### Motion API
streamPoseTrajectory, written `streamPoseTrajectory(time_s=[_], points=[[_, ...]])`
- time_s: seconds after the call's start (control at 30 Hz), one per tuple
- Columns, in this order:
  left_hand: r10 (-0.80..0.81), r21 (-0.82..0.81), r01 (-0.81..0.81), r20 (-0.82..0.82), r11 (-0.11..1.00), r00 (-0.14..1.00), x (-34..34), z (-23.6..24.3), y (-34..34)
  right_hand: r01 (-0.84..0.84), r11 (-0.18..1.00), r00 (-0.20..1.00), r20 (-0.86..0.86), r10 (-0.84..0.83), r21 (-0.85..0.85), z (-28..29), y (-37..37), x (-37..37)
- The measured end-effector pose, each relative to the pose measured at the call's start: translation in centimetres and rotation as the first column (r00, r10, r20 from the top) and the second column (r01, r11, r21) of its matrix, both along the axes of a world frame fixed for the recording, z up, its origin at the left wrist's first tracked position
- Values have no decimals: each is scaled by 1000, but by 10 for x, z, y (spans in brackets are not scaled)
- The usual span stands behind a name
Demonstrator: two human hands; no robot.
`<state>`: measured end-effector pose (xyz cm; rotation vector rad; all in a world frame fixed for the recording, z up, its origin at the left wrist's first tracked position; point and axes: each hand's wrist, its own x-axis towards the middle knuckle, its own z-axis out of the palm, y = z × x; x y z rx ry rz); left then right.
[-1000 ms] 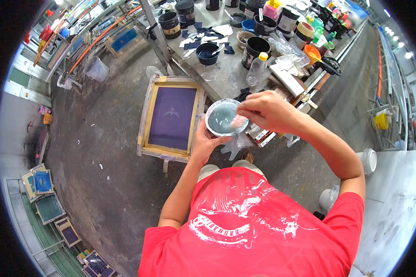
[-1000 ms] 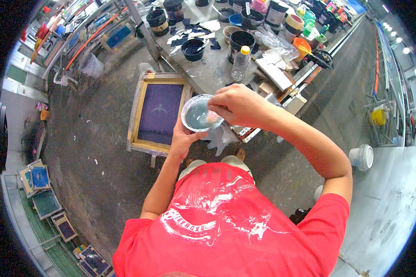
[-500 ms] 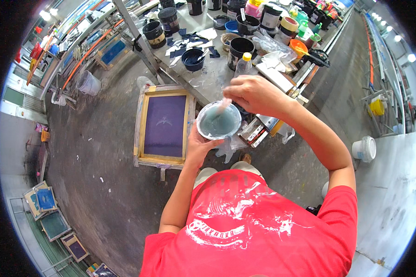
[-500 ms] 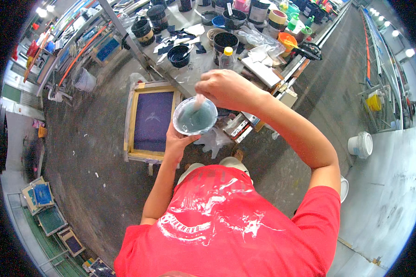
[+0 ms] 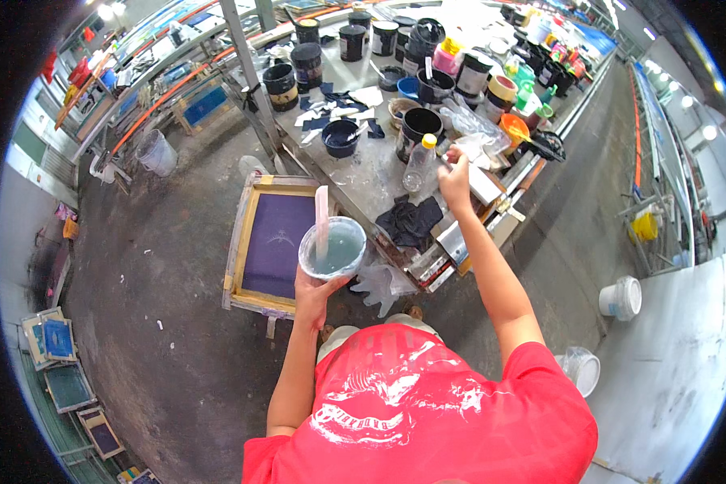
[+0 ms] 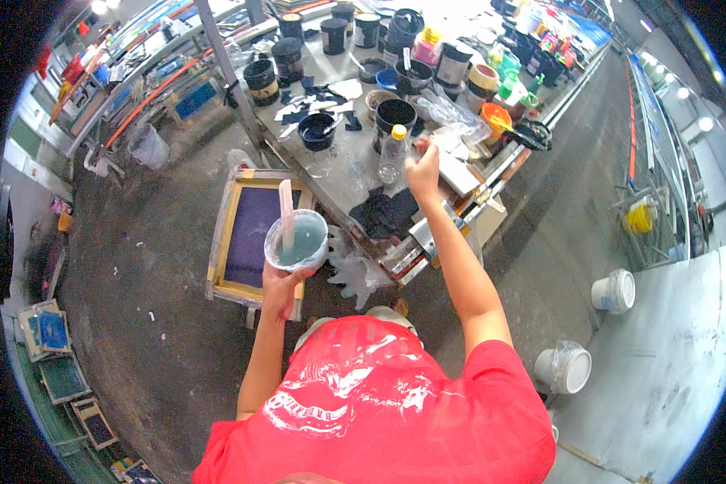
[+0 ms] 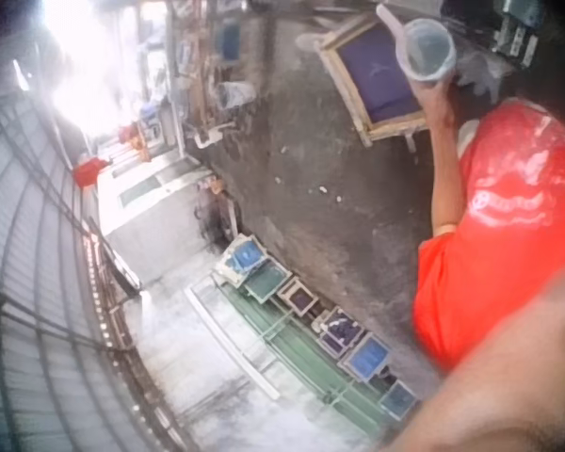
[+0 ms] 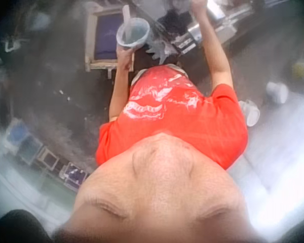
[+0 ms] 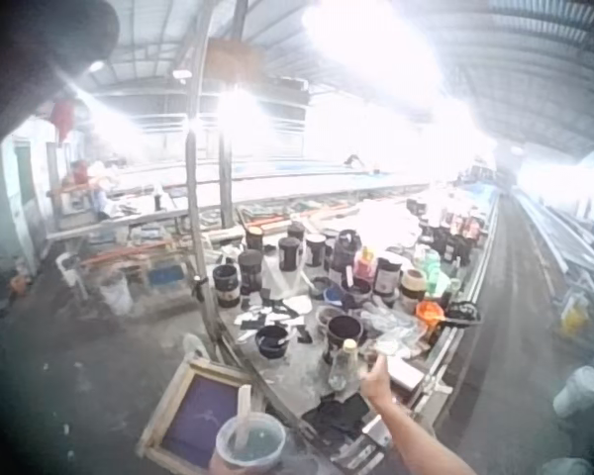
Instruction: The person mixes a light-colored paste in a small container, then carries a screen-printing frame to a conveyor. They use a squeegee to pull the paste across the screen, depositing it onto blue fabric pieces below.
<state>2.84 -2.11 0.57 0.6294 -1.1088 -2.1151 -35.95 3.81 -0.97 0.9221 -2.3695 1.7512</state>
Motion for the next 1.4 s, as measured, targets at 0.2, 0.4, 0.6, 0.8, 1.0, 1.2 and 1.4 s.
streamPoseTrajectory(time_s=[0.2, 0.4, 0.6, 0.8, 1.0, 1.2, 1.4], points=[[-1, -52, 3, 37, 999, 999, 9, -1, -7, 28, 995, 999, 43, -33, 99, -66, -40, -14], [64, -47, -64, 5, 997, 998, 11, 17, -11, -261, 957, 956, -108, 274, 124, 3, -39, 10], [104, -101, -100, 36, 990, 994, 7, 9, -18, -539, 489, 587, -110, 802, 686, 168, -11, 77], [77, -225, -62, 59, 972, 995, -8, 3, -18, -215, 309, 225, -261, 939, 926, 231, 0, 106], [21, -182, -2, 101, 983, 995, -17, 5, -10, 55, 296, -4, -296, 955, 954, 243, -6, 132], [2, -190, 5, 37, 982, 999, -22, -1, -5, 193, 306, -25, -308, 951, 932, 243, -11, 137], [-22, -175, 34, 68, 984, 997, -27, -7, -4, 81, 293, 3, -294, 956, 953, 244, -2, 137]])
